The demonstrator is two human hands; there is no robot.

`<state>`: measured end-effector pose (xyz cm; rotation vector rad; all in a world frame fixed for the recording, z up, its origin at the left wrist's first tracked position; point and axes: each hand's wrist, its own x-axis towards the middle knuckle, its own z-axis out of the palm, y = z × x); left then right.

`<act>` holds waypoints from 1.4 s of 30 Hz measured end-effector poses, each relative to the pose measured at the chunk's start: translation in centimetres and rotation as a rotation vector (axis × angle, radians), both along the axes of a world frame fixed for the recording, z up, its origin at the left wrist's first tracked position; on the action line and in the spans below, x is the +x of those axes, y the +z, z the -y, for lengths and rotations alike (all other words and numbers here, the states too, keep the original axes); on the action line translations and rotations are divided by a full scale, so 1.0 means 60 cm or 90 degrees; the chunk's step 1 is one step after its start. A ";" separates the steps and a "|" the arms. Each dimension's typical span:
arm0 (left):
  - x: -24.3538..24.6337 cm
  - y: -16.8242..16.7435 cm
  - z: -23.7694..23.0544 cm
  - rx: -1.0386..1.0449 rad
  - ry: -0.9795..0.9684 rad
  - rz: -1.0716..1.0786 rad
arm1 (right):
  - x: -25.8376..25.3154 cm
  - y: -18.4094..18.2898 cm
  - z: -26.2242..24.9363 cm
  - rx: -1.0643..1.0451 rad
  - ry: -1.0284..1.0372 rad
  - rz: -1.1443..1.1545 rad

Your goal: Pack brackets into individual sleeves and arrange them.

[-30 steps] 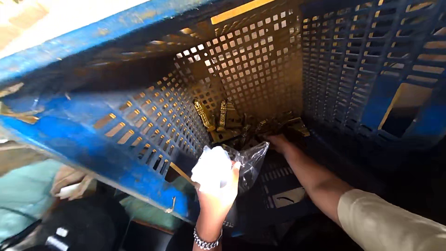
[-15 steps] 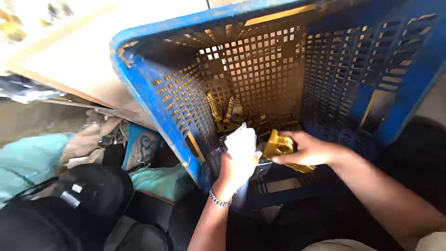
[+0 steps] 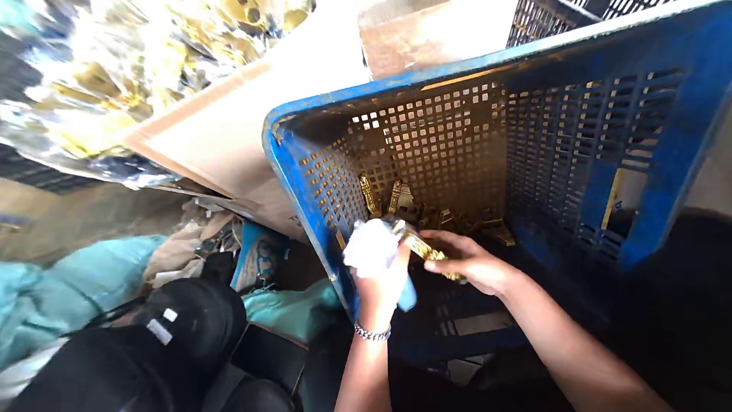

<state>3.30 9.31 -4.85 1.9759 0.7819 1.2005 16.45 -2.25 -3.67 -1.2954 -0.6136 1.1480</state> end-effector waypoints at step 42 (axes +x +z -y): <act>-0.010 0.044 0.035 -0.452 -0.270 0.079 | 0.111 0.042 0.163 0.389 -0.179 0.006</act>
